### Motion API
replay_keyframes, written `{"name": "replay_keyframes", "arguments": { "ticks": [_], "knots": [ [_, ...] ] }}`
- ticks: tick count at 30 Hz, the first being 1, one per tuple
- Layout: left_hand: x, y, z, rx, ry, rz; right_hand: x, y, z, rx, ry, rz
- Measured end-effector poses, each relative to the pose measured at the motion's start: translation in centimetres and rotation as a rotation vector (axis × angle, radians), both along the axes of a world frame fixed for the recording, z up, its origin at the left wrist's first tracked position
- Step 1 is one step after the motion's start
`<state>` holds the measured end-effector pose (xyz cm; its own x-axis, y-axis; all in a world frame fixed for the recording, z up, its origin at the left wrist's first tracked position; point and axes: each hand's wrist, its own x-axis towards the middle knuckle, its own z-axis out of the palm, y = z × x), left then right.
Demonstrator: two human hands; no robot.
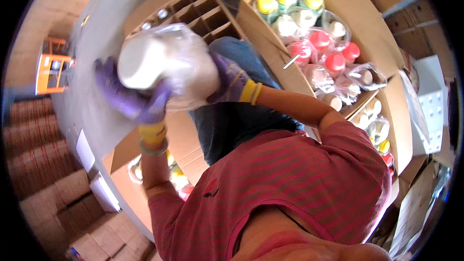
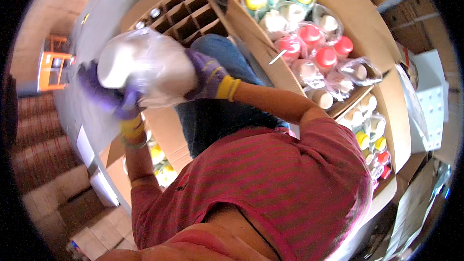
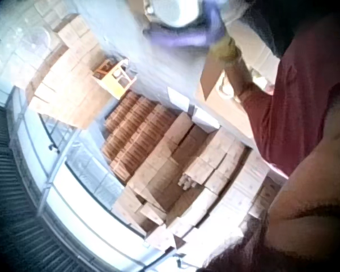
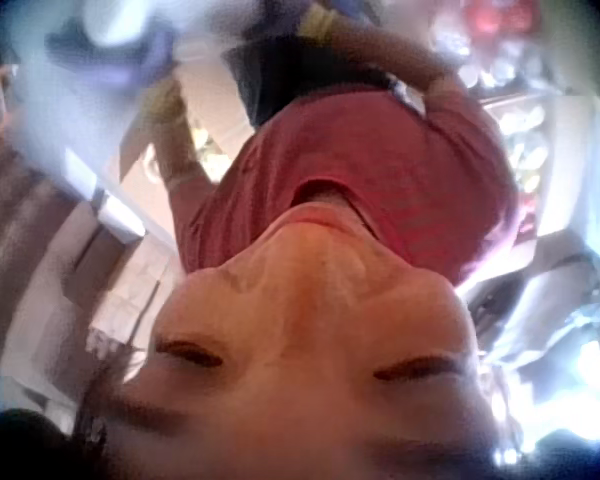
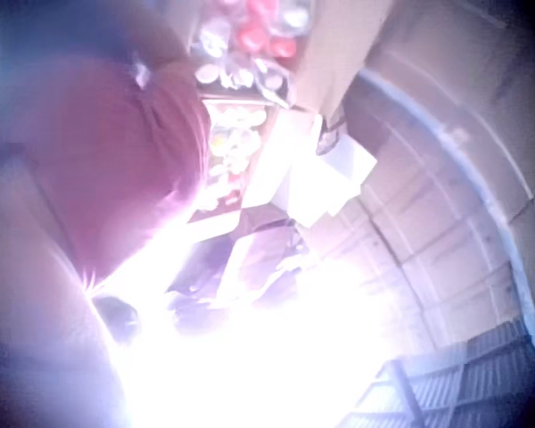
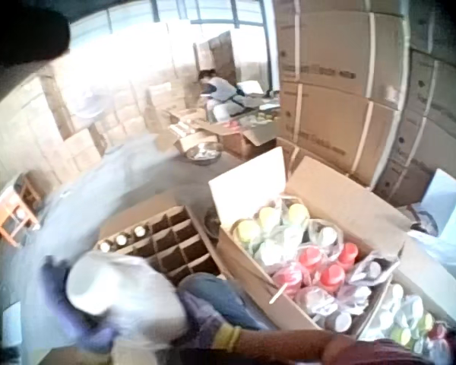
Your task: The person assembles cylindrical containers by removing lids, inserting inner components, and replacing the lids. They handle multiple containers of different colors, including white and green, and place them into a cardboard box with dividers.
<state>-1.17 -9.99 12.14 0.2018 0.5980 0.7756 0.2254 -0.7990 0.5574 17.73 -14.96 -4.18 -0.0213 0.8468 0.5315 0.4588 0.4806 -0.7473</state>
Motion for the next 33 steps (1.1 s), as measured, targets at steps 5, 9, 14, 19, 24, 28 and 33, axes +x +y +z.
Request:
{"name": "replay_keyframes", "arguments": {
  "ticks": [5,9,14,19,24,28,33],
  "knots": [
    [-1.2,-1.7,-1.3,0.116,0.041,0.081,0.5,-1.8,-2.7,-0.253,-0.084,0.121],
    [-1.5,-2.4,-1.1,-0.029,0.228,0.07,2.1,-2.0,4.3,-0.084,0.328,0.261],
    [-2.6,-2.5,-5.7,-0.184,0.146,-0.039,0.8,-0.3,7.6,0.004,0.31,0.247],
    [-3.3,-1.5,-13.0,-0.57,-0.182,-0.269,5.0,0.2,0.5,-0.783,0.56,0.398],
    [-2.8,-3.3,-14.9,-0.366,0.013,-0.044,8.0,-1.3,12.1,-0.106,0.889,0.433],
    [-2.3,-6.9,-16.1,-0.53,-0.147,-0.206,9.1,-2.5,15.6,0.027,-0.203,0.283],
    [-5.5,-3.0,-14.9,-0.379,0.586,-0.041,5.9,-4.7,15.7,0.347,-0.365,0.375]
  ]
}}
